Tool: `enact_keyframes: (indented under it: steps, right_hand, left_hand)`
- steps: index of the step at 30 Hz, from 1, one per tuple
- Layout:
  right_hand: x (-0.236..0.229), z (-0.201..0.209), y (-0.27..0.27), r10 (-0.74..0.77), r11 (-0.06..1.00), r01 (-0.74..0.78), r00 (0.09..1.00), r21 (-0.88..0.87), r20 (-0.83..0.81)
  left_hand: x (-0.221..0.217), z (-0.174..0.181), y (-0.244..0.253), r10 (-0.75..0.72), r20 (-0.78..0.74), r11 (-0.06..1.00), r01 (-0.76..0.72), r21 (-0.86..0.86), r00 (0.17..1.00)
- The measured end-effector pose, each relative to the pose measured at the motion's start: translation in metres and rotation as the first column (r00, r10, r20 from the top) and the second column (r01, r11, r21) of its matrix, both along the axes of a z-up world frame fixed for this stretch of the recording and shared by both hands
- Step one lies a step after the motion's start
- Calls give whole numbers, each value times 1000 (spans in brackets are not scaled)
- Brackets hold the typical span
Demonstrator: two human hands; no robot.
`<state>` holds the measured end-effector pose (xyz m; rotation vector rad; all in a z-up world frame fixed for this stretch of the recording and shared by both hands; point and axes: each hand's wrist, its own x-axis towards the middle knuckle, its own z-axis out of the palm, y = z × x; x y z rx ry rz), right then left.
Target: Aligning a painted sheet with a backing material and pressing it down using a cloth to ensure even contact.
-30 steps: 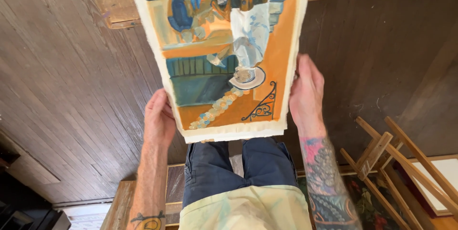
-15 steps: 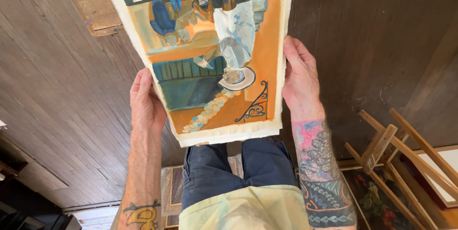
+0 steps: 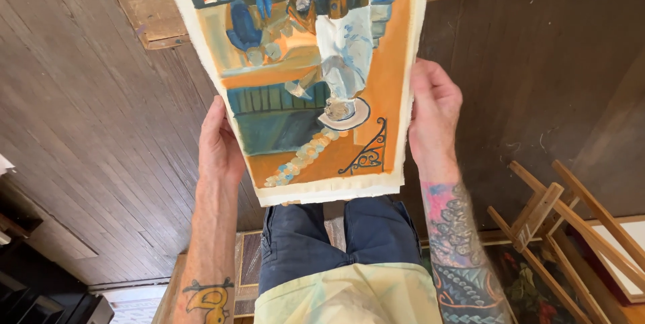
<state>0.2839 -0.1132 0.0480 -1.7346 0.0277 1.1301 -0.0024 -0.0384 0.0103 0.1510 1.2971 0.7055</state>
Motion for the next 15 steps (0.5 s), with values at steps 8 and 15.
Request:
enact_keyframes:
  steps: [8, 15]
  right_hand:
    - [3, -17, -8, 104, 994, -104, 970, -10, 221]
    - [-4, -2, 4, 151, 988, -152, 944, -20, 293]
  left_hand:
    - [-33, -50, -17, 16, 7, 999, -16, 36, 1000]
    - [-3, -4, 8, -32, -141, 993, 48, 109, 990]
